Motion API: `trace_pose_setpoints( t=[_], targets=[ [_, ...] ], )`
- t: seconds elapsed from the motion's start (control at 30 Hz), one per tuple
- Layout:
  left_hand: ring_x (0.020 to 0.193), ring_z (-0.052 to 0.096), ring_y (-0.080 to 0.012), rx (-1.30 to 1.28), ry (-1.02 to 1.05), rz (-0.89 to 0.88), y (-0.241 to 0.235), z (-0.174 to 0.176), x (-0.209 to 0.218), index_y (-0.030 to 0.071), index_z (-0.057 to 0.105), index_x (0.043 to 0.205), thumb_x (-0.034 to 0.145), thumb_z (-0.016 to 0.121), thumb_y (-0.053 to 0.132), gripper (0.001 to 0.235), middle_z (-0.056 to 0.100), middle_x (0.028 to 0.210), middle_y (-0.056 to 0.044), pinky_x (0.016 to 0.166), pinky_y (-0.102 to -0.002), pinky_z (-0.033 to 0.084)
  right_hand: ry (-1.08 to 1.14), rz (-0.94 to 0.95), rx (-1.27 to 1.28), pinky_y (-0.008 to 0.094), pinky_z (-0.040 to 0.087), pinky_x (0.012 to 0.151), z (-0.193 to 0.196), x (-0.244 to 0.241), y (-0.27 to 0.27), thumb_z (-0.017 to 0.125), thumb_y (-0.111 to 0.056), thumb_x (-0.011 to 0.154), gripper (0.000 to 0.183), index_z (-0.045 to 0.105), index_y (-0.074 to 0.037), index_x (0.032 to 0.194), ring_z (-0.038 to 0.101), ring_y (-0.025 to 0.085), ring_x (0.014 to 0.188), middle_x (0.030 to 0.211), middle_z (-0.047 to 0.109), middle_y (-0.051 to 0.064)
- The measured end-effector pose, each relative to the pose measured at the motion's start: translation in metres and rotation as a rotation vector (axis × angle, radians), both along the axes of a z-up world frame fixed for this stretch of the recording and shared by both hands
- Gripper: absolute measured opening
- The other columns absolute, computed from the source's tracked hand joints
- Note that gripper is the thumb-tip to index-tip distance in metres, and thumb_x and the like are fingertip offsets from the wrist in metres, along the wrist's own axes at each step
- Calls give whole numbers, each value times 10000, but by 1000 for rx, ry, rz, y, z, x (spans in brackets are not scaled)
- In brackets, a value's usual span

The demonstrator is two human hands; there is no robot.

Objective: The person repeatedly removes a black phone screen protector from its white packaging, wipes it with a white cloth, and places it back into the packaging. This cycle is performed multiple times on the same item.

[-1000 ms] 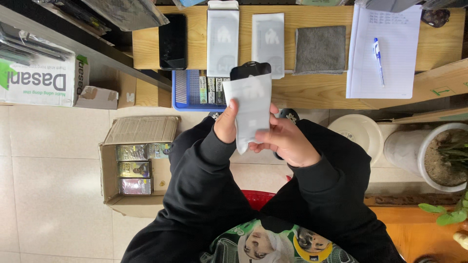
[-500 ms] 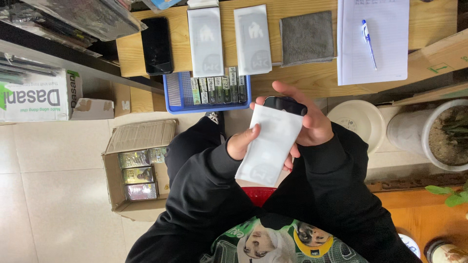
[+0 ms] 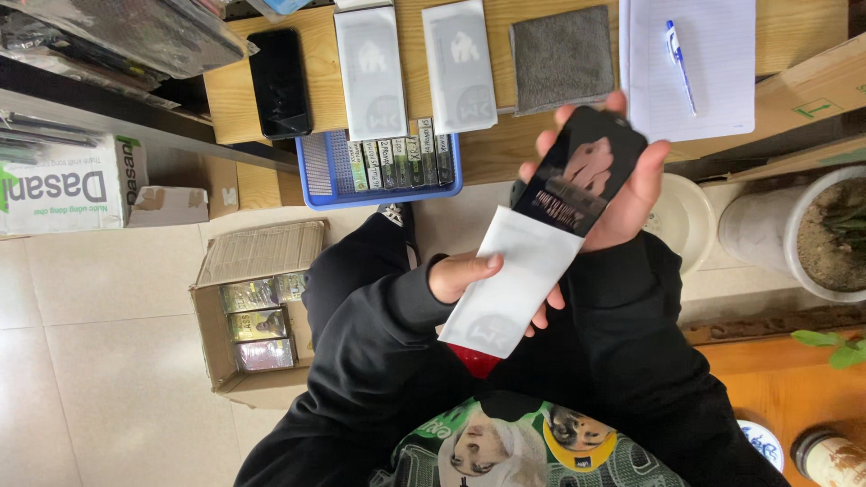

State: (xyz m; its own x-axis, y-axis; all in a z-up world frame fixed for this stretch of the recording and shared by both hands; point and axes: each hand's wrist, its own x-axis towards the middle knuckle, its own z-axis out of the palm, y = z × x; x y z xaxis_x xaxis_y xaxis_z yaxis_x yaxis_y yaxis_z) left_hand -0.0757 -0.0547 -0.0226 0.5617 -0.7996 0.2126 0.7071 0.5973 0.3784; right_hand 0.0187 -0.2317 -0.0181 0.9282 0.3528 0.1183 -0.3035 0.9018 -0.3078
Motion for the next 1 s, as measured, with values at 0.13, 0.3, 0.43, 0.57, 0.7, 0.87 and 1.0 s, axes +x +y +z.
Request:
trace_pose_setpoints(
  t=[0.13, 0.3, 0.43, 0.57, 0.7, 0.87, 1.0],
  targets=[
    [1145, 633, -325, 101, 174, -218, 18, 17, 3, -82, 443, 1390, 939, 621, 512, 766, 546, 1355, -235, 956, -495, 546, 37, -115, 40, 472, 511, 1052, 22, 7, -11, 486, -573, 1052, 528, 617, -248, 1446, 606, 300, 1338, 1508, 576, 116],
    [1130, 639, -345, 118, 225, -163, 14, 20, 4, -47, 393, 1438, 914, 638, 529, 816, 546, 1344, -254, 875, -512, 576, 87, -92, 181, 450, 462, 1154, 10, 13, -24, 503, -568, 1063, 521, 638, -224, 1430, 535, 273, 1463, 1600, 531, 92],
    [1147, 627, -345, 51, 298, -148, 10, 16, 2, -38, 413, 1440, 896, 644, 559, 840, 538, 1363, -242, 951, -515, 540, 86, -91, 132, 461, 507, 1106, 17, 8, -10, 509, -537, 1060, 497, 644, -200, 1398, 594, 299, 1369, 1535, 551, 115],
    [1229, 586, -380, -83, 250, -105, 8, 7, 10, -68, 424, 1434, 904, 612, 585, 862, 504, 1417, -249, 1051, -578, 480, 20, 30, 28, 496, 490, 1080, 21, -4, 14, 474, -558, 1059, 514, 607, -227, 1430, 558, 327, 1341, 1498, 542, 166],
    [1164, 580, -495, -87, 219, 130, -2, 11, 6, -188, 434, 1320, 968, 421, 646, 905, 529, 1223, -385, 949, -681, 447, 26, 64, -25, 623, 455, 1029, 1, -15, 37, 436, -506, 1018, 506, 473, -227, 1438, 435, 447, 1383, 1518, 401, 265],
    [1171, 604, -440, -67, 239, 84, 7, 8, 4, -172, 452, 1317, 933, 368, 734, 987, 589, 1199, -362, 993, -604, 465, -63, 236, 133, 462, 633, 682, 23, -18, 47, 372, -429, 1059, 466, 388, -204, 1467, 371, 474, 1399, 1552, 282, 312],
    [1167, 587, -493, -121, 327, 59, 7, 1, 2, -184, 462, 1301, 973, 355, 702, 951, 575, 1201, -403, 967, -635, 466, -123, 353, 199, 276, 538, 286, 14, -17, 46, 303, -445, 1049, 483, 297, -222, 1477, 418, 454, 1346, 1550, 212, 323]
  ],
)
